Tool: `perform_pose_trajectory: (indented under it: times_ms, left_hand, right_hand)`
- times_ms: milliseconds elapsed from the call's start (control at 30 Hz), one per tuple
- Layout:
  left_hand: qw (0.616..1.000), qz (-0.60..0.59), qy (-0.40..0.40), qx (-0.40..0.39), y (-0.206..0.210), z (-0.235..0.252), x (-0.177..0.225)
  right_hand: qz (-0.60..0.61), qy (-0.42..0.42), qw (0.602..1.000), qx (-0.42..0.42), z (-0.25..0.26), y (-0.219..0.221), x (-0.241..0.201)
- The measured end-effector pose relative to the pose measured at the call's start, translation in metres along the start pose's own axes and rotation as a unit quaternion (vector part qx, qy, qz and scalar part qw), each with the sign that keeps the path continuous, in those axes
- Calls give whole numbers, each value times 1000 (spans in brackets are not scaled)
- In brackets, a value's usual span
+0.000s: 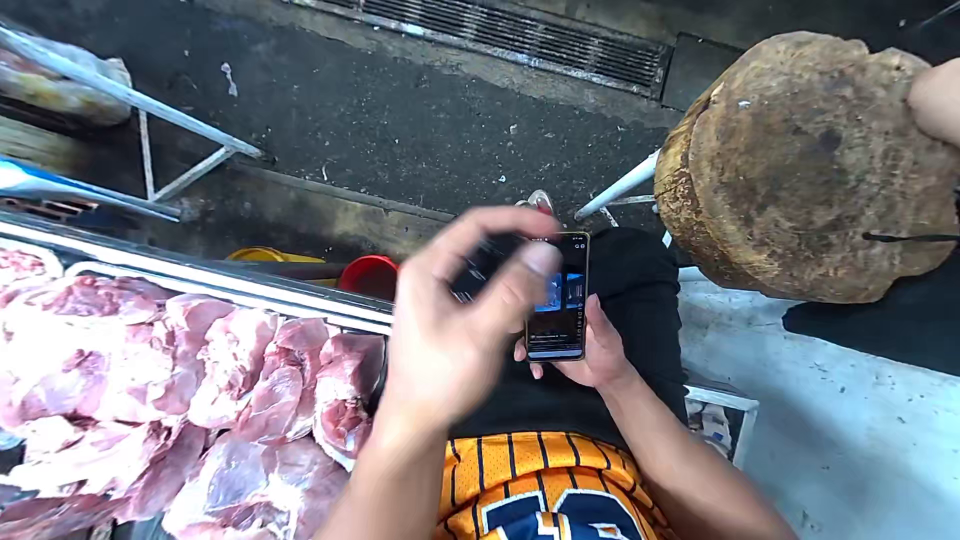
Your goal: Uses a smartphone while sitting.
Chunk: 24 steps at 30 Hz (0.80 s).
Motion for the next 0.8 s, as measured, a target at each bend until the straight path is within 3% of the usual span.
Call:
perform_pose_trajectory:
  times_ms: [67, 133, 200, 267, 433, 633, 800]
  left_hand:
    - [994, -54, -71, 64, -40, 18, -49]
    - [963, -152, -167, 149, -67, 26, -104]
    - [923, -218, -255, 188, -74, 26, -150]
    - [907, -228, -303, 183, -66, 24, -182]
    - [920, -176, -348, 49, -25, 21, -205]
    - [956, 21, -254, -143, -14, 16, -197]
    - [954, 76, -231, -177, -16, 15, -199]
  right_hand:
    - [12, -10, 999, -35, 1, -9, 10]
    - [15, -6, 999, -30, 2, -9, 11]
    - [9, -2, 1000, -24, 2, -8, 12]
    - [4, 1, 1000, -23, 1, -8, 12]
    - [2, 2, 1000, -17, 1, -10, 12]
    - [-4, 12, 1000, -14, 2, -12, 15]
    - [-2, 21, 1000, -6, 2, -13, 16]
Point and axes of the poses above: each hand's wrist, its own z-axis towards the middle knuckle, its own y-axis out of the palm, x = y × z, the point moved 7 cm from there along z, towards the middle knuckle, and after that the axes turned 15 degrees about -z, right-handed, at the moved point
